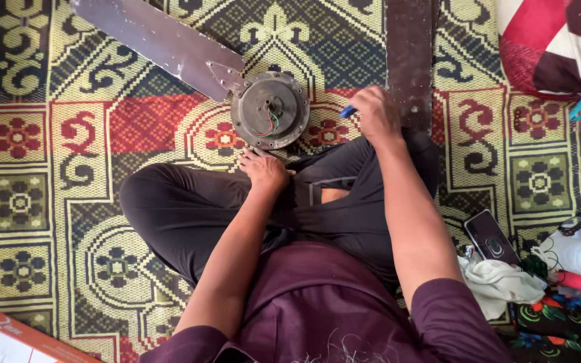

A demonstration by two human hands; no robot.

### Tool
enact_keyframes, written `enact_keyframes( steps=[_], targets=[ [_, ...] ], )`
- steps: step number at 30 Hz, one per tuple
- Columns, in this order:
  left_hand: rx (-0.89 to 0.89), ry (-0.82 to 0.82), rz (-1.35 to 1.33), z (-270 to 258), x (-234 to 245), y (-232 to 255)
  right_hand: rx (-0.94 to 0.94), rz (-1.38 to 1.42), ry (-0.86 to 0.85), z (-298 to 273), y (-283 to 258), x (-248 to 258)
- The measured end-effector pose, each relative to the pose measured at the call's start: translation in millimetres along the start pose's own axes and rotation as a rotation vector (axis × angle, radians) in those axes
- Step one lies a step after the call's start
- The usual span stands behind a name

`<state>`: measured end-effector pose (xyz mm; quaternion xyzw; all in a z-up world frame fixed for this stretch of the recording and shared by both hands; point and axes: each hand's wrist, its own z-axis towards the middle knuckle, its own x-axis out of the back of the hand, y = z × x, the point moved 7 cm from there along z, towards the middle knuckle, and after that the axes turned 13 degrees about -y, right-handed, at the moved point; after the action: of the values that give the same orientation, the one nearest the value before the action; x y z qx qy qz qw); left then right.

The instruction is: The person sits on a patterned rug and attaches two fan blades to a ceiling fan motor housing. They use a screwdriver to tighten the screws securing each blade to the motor hub.

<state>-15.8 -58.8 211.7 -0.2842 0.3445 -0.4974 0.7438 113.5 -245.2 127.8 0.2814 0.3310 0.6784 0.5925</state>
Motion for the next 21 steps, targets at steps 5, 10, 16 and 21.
enact_keyframes(
  steps=[5,10,16,21],
  targets=[
    [0.037,-0.081,0.021,-6,-9,18,-0.137,0.009,0.054,10,7,29],
    [0.022,0.02,-0.072,-18,-5,36,0.121,0.059,-0.137,4,-14,18],
    [-0.121,0.144,-0.257,-13,11,20,0.056,0.071,-0.167,1,-15,25],
    [0.091,0.094,-0.059,-8,13,-4,-0.241,0.038,-0.124,28,5,-11]
  ],
)
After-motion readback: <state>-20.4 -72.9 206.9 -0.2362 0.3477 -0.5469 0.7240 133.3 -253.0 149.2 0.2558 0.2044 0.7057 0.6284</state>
